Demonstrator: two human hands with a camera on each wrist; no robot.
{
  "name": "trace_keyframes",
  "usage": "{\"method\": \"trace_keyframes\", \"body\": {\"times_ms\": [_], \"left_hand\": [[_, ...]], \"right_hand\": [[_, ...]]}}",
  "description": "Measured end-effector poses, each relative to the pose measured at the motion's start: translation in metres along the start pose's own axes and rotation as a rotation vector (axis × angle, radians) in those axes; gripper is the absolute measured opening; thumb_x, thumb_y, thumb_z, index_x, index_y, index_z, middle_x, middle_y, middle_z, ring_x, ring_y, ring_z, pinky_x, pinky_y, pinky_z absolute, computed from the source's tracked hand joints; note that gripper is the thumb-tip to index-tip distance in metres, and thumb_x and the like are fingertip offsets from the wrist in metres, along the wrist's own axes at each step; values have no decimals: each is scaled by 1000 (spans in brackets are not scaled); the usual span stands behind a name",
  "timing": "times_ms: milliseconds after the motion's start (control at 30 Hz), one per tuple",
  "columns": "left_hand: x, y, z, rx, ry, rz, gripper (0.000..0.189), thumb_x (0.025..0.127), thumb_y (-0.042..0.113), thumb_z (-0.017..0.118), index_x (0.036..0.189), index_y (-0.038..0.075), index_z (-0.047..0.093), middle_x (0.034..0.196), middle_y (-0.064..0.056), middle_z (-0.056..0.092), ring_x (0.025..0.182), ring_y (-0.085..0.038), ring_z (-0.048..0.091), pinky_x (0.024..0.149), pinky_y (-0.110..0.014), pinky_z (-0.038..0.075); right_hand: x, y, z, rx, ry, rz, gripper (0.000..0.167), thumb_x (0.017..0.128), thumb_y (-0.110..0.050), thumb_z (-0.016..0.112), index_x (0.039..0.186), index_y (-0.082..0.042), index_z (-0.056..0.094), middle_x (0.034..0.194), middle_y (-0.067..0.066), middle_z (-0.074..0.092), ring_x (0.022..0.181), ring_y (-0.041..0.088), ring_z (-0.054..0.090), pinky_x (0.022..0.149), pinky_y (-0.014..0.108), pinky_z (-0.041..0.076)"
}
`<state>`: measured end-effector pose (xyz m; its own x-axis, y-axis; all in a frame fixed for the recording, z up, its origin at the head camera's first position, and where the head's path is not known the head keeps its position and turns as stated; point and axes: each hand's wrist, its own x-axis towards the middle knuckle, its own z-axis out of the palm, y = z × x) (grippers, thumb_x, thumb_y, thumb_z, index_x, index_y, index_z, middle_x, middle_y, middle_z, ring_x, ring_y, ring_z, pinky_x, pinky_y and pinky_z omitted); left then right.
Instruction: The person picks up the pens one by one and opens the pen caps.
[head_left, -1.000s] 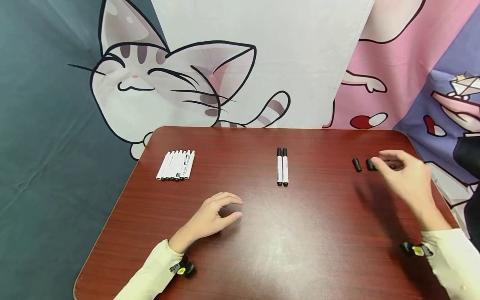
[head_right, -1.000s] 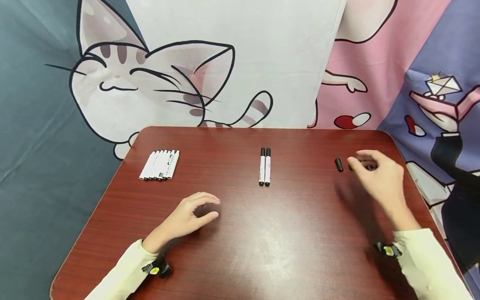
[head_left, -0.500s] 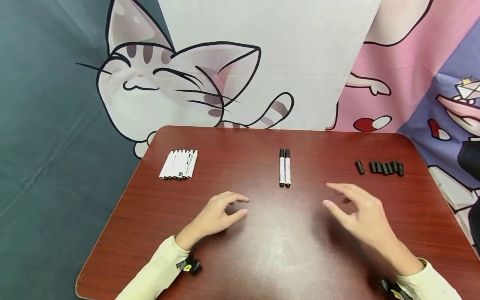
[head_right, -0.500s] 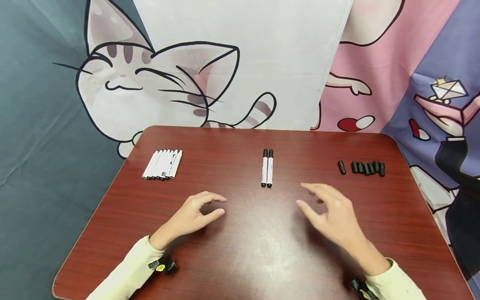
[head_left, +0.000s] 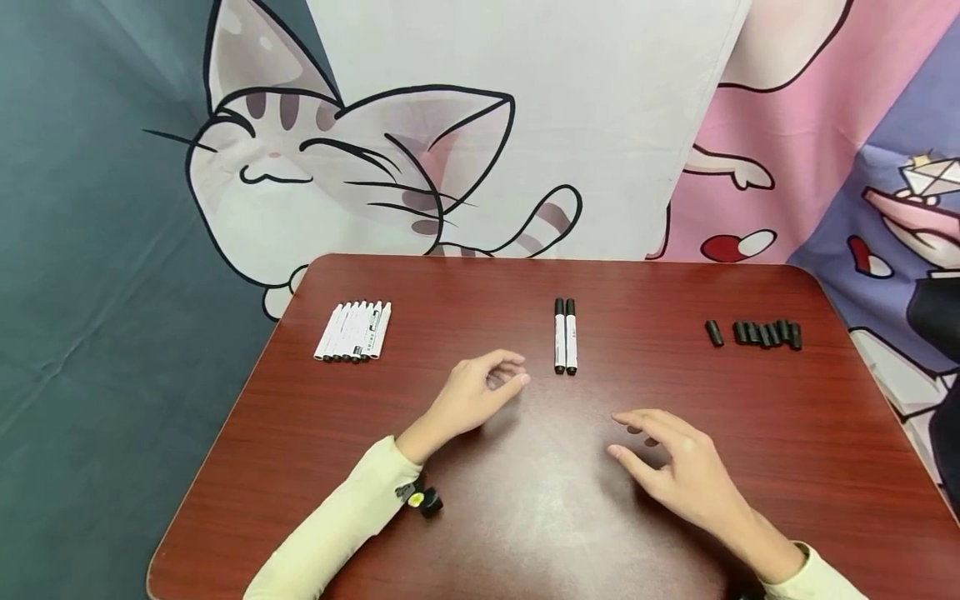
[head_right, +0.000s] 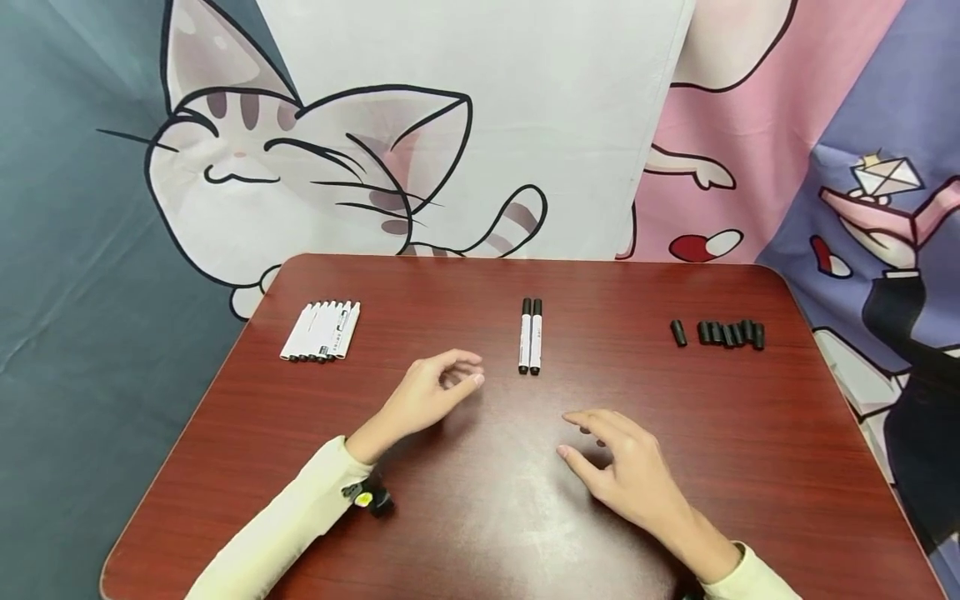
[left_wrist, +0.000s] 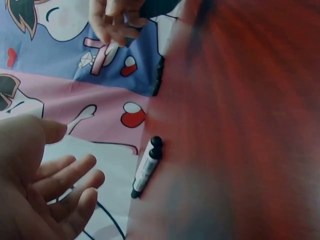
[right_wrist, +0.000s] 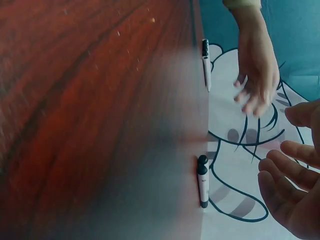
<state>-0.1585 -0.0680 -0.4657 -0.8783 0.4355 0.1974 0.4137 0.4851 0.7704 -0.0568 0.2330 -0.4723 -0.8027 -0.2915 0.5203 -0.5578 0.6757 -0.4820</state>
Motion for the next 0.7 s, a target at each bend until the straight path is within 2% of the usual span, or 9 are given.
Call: {"method": "trace_keyframes", "body": {"times_ms": [100,233,300,367,500,600,700], "left_hand": [[24,3,6,-44,-6,-93,36,97,37,71,121,11,71,105,1,77,89,-9,71,79,-25,57],[53,0,15,-91,-1,-218,43,94,43,73,122,11,71,105,1,78,78,-21,74,79,-31,56],[65,-3,20,-81,7,-263,43,93,44,73,121,12,71,103,2,78,75,-23,74,82,-35,54],[76,-5,24,-47,16,-291,40,93,44,74,118,14,72,100,5,78,77,-20,72,85,-37,53],[90,-9,33,13,25,-333,35,92,45,74,113,17,74,94,8,78,74,-10,70,86,-37,53],[97,-11,38,27,24,-364,36,90,47,76,109,17,74,90,8,78,66,-12,70,83,-38,53],[103,-13,44,64,28,-401,35,88,50,77,105,20,75,85,11,76,66,-11,69,80,-39,51]], "right_hand": [[-1,-2,2,14,-5,4,46,74,-13,90,117,-17,74,108,-6,72,79,11,67,69,19,53],[-2,-4,3,38,-18,10,45,75,-12,89,117,-16,74,108,-4,73,82,14,68,71,17,53],[-1,-4,2,41,-23,15,44,75,-13,89,117,-16,74,108,-5,72,82,14,68,71,17,53],[-1,-5,2,44,-24,19,44,75,-13,89,117,-16,75,108,-5,72,81,14,68,71,17,53],[-1,-5,2,53,-24,25,44,76,-12,89,117,-16,75,108,-5,72,81,13,68,71,18,53],[-1,-6,3,59,-25,28,43,76,-12,89,116,-16,75,108,-4,73,79,13,68,71,18,53],[-2,-6,4,67,-27,31,42,76,-11,89,115,-17,75,108,-4,73,77,13,68,71,19,53]]}}
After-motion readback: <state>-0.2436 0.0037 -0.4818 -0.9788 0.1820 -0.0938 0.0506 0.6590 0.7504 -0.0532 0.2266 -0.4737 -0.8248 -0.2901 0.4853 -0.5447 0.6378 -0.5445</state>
